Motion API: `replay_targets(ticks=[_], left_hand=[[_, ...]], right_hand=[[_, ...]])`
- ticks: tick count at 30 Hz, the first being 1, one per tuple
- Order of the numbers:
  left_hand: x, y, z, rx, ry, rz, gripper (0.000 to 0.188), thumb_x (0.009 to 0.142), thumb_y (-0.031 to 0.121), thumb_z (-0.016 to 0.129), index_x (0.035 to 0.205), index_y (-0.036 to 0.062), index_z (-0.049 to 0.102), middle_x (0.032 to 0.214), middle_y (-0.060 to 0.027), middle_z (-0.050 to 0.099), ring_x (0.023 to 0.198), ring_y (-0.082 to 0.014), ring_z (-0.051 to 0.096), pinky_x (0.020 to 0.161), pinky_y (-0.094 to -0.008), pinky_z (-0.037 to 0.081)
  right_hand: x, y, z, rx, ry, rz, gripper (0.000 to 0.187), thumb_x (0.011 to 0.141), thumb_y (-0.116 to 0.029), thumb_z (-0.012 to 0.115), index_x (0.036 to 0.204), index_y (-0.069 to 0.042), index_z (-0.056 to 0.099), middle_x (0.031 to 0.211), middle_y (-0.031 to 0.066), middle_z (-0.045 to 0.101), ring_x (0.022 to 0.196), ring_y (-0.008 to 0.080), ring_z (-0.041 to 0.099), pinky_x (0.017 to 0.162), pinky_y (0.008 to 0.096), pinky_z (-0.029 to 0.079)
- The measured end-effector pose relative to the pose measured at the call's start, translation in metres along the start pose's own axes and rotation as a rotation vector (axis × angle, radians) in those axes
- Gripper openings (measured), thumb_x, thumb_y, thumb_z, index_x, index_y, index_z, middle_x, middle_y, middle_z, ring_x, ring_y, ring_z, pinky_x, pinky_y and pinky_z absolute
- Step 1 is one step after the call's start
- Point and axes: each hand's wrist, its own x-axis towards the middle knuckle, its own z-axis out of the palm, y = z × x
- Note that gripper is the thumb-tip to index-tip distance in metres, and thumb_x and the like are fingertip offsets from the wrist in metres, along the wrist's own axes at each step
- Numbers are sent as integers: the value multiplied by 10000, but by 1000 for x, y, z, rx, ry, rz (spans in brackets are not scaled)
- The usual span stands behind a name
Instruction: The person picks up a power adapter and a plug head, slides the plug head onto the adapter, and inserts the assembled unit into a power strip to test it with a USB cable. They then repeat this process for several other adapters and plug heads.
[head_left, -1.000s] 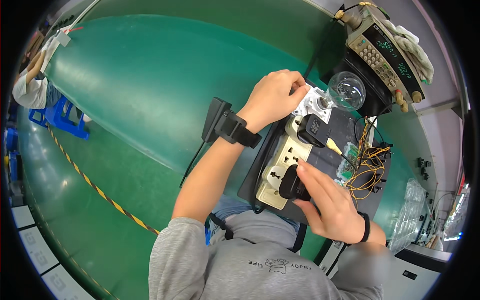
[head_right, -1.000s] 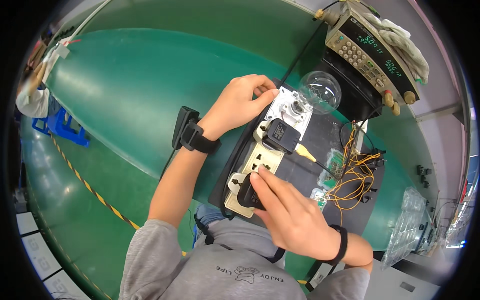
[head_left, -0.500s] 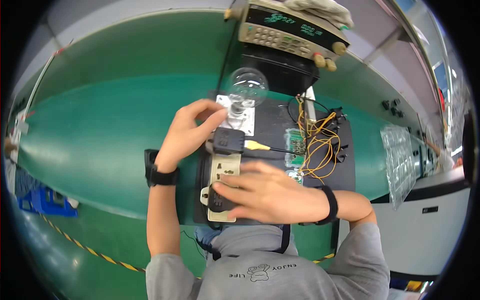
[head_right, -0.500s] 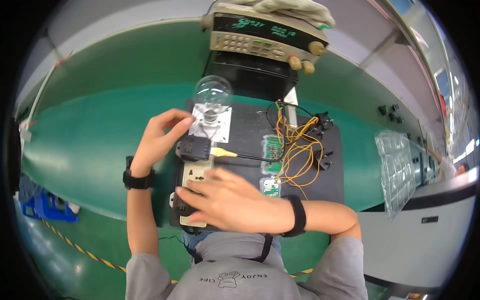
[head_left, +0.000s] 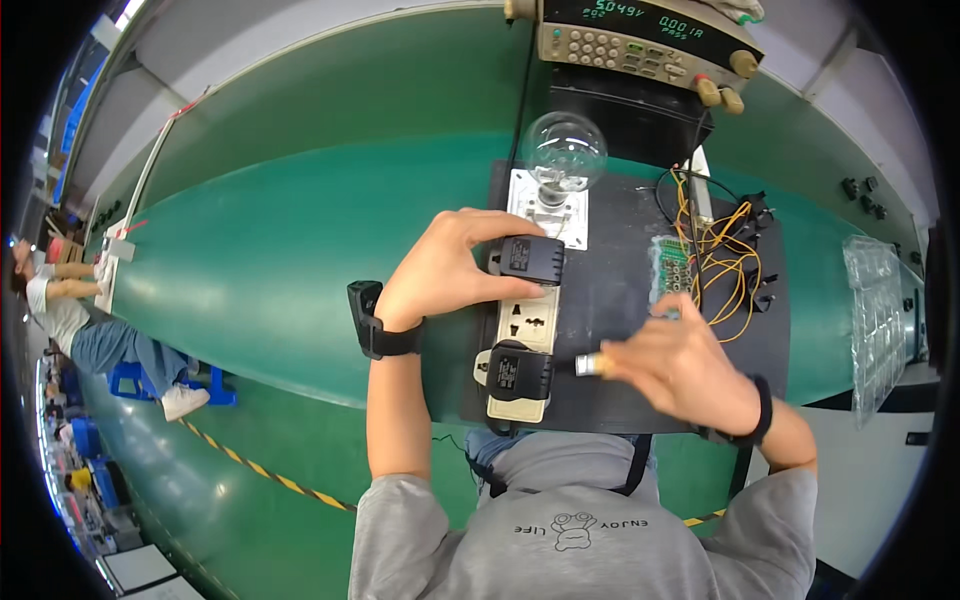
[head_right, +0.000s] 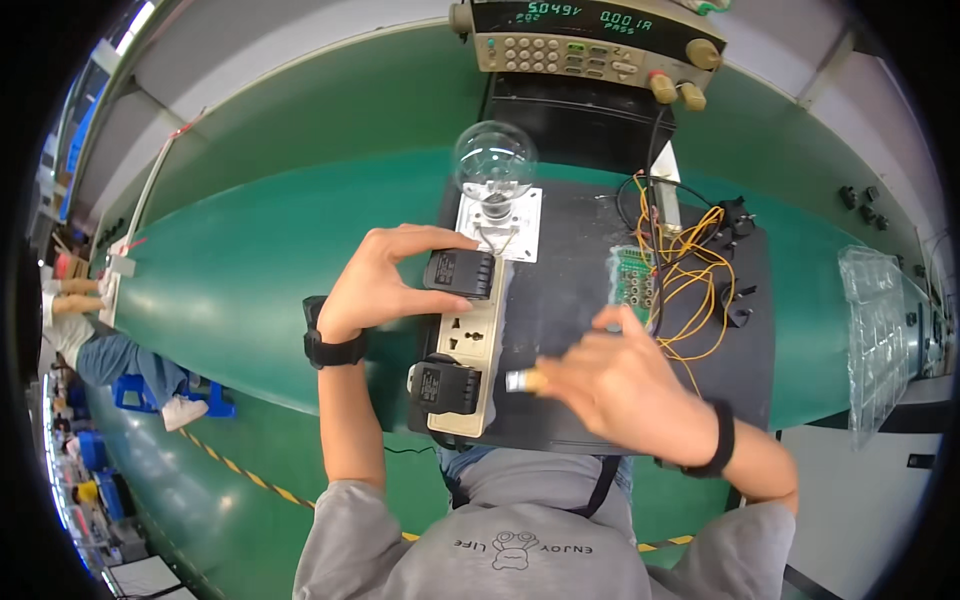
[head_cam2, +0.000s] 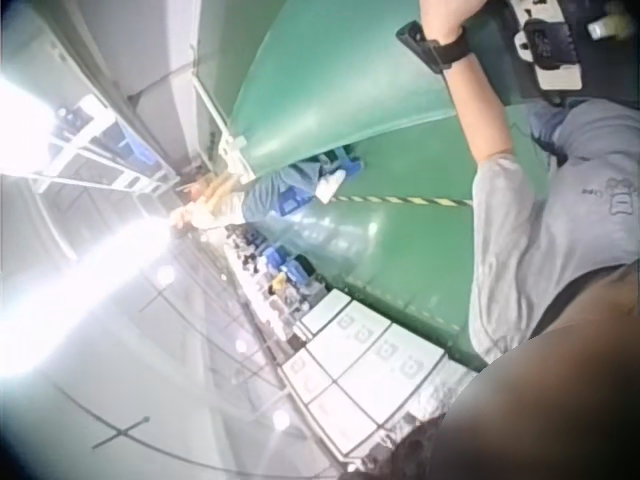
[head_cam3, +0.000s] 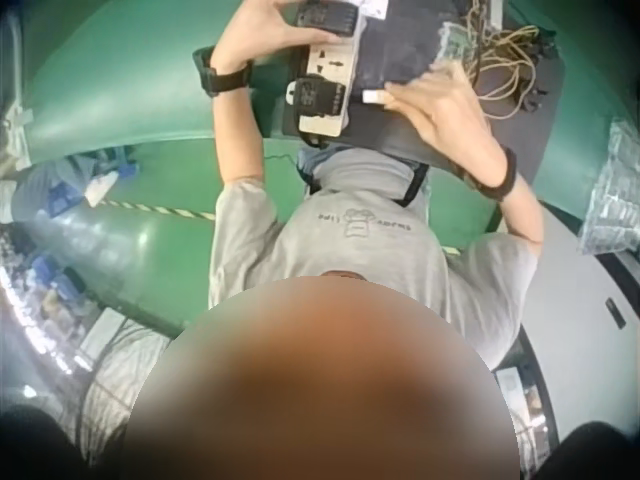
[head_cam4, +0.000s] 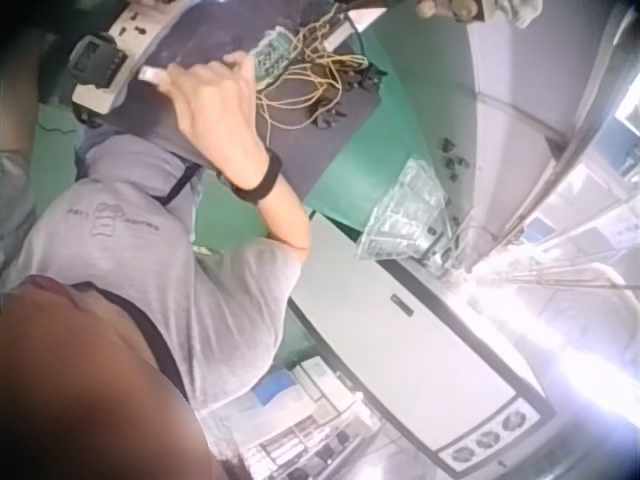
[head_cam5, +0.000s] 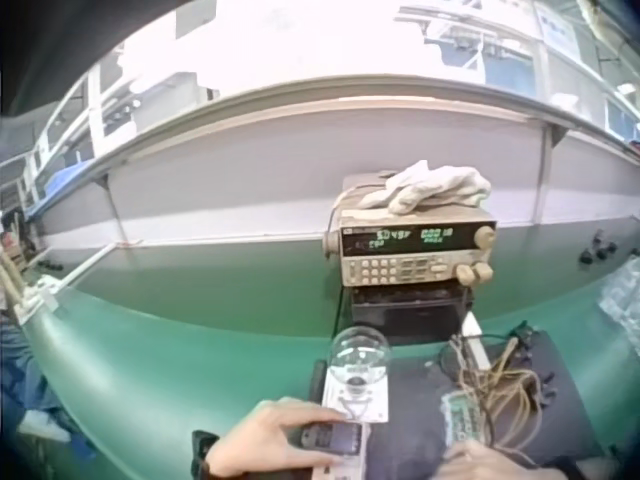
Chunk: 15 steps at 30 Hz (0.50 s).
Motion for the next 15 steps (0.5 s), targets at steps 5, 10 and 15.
replay_targets(ticks=[5, 10, 15], left_hand=[[-3, -4, -10, -519, 444, 440, 534, 622, 129, 806, 1097, -9, 606, 1077, -165, 637, 920, -233, 626, 851, -359, 482], [1, -15, -15, -498, 852, 58, 484, 740, 111, 759, 1151, -34, 549, 1014, -93, 627, 911, -155, 600, 834, -283, 472], [5, -33, -13, -513, 952, -276, 432, 778, 161, 737, 1123, -32, 564, 966, -50, 626, 871, -116, 586, 816, -255, 454]], right_hand=[[-14, -14, 25, 13, 132, -4, 262, 696, -69, 730, 944, -13, 664, 683, 28, 627, 583, 157, 540, 743, 327, 359], [-10, -18, 31, 21, 159, -24, 342, 680, -54, 742, 1001, -8, 636, 681, 12, 615, 557, 147, 516, 676, 311, 336], [-7, -23, 31, -26, 163, -22, 334, 686, -58, 738, 998, 1, 633, 645, 4, 579, 536, 150, 504, 656, 313, 337]])
